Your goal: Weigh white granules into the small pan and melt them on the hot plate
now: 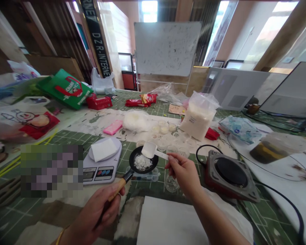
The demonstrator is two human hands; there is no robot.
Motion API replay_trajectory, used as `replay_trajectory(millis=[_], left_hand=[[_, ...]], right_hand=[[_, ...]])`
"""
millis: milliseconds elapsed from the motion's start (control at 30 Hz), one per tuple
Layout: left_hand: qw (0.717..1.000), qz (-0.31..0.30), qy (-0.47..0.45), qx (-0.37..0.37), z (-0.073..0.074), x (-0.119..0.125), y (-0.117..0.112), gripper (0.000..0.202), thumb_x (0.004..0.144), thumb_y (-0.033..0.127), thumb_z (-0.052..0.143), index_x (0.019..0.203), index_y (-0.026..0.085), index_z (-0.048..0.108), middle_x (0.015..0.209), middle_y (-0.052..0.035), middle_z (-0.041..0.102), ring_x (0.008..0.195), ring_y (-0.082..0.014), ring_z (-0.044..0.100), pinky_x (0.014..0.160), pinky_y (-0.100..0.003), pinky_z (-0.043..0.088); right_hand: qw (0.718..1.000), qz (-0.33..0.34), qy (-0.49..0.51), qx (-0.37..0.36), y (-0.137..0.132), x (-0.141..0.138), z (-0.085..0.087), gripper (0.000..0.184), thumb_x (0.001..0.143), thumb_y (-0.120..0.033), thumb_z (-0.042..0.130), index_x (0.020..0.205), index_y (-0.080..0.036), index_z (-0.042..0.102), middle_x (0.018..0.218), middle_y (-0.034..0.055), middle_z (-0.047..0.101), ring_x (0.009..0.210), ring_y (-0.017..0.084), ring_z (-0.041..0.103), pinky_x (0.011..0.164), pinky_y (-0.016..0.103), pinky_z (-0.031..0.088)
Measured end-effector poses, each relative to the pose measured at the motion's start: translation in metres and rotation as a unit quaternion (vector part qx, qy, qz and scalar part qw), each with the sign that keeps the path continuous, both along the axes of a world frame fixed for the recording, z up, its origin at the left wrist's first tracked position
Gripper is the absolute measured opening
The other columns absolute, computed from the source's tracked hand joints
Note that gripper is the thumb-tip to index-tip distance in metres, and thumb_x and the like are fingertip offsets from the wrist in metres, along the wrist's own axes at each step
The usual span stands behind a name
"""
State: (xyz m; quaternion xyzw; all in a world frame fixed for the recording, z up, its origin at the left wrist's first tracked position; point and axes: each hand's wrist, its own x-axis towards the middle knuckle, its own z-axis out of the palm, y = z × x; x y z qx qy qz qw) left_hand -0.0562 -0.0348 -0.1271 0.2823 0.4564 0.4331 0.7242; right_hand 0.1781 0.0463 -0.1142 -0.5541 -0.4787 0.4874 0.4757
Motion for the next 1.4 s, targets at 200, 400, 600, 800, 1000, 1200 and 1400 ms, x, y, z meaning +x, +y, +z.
replay_trajectory(millis=[200, 400, 600, 800, 1000, 1200, 1400], left_hand=[[1.000, -0.005, 0.023, -0.002, 0.016, -0.024, -0.008, 0.034, 0.086, 0.049, 0.051, 0.076, 0.017, 0.058, 0.037, 0.0097, 0.035, 0.028, -0.0022, 0.015, 0.027, -0.013, 0.009], [0.997, 0.034, 0.068, 0.012, 0.023, -0.059, -0.014, 0.037, 0.083, 0.051, 0.054, 0.074, 0.016, 0.059, 0.036, 0.0100, 0.034, 0.028, -0.0017, 0.017, 0.028, -0.013, 0.011], [0.991, 0.090, 0.089, 0.039, 0.028, -0.098, -0.003, 0.036, 0.078, 0.051, 0.061, 0.074, 0.015, 0.058, 0.038, 0.0101, 0.035, 0.028, -0.0011, 0.020, 0.028, -0.011, 0.014], [0.990, 0.109, 0.081, 0.042, 0.021, -0.130, 0.016, 0.031, 0.081, 0.043, 0.058, 0.072, 0.014, 0.056, 0.040, 0.0108, 0.035, 0.026, 0.0000, 0.021, 0.028, -0.011, 0.014], [0.991, 0.110, 0.065, 0.036, 0.004, -0.142, 0.023, 0.029, 0.080, 0.043, 0.057, 0.075, 0.015, 0.054, 0.041, 0.0116, 0.035, 0.025, -0.0002, 0.021, 0.027, -0.011, 0.015], [0.991, 0.114, 0.059, 0.029, -0.006, -0.149, 0.024, 0.031, 0.081, 0.043, 0.057, 0.077, 0.013, 0.056, 0.041, 0.0119, 0.033, 0.025, 0.0001, 0.021, 0.027, -0.011, 0.014], [0.987, 0.146, 0.064, 0.033, -0.011, -0.152, 0.024, 0.030, 0.082, 0.043, 0.058, 0.083, 0.012, 0.056, 0.043, 0.0112, 0.036, 0.025, 0.0004, 0.022, 0.028, -0.011, 0.014]], right_hand=[[0.998, 0.018, 0.061, 0.003, 0.003, -0.013, 0.006, 0.032, 0.071, -0.041, 0.070, 0.091, -0.017, 0.069, 0.060, 0.0009, 0.062, 0.045, 0.009, 0.045, 0.042, 0.022, 0.032], [0.994, 0.075, 0.084, -0.010, 0.010, -0.053, 0.016, 0.030, 0.068, -0.038, 0.069, 0.089, -0.016, 0.068, 0.058, 0.0007, 0.063, 0.044, 0.008, 0.046, 0.041, 0.022, 0.032], [0.976, 0.113, 0.174, -0.065, 0.017, -0.088, 0.022, 0.028, 0.065, -0.035, 0.070, 0.084, -0.016, 0.065, 0.057, -0.0011, 0.062, 0.041, 0.006, 0.044, 0.036, 0.019, 0.027], [0.978, 0.111, 0.167, -0.063, 0.017, -0.085, 0.021, 0.031, 0.064, -0.037, 0.070, 0.086, -0.015, 0.065, 0.057, -0.0007, 0.062, 0.041, 0.006, 0.044, 0.037, 0.019, 0.029], [0.985, 0.118, 0.126, -0.026, 0.027, -0.100, 0.022, 0.028, 0.069, -0.036, 0.064, 0.088, -0.015, 0.064, 0.058, -0.0005, 0.061, 0.044, 0.007, 0.046, 0.040, 0.020, 0.033], [0.988, 0.144, 0.034, 0.049, 0.051, -0.146, 0.004, 0.026, 0.077, -0.034, 0.057, 0.095, -0.019, 0.067, 0.060, -0.0001, 0.063, 0.047, 0.011, 0.051, 0.046, 0.024, 0.039], [0.974, 0.163, -0.051, 0.147, 0.050, -0.158, -0.008, 0.016, 0.073, -0.026, 0.065, 0.086, -0.028, 0.074, 0.086, 0.0028, 0.070, 0.086, 0.021, 0.062, 0.080, 0.031, 0.045]])
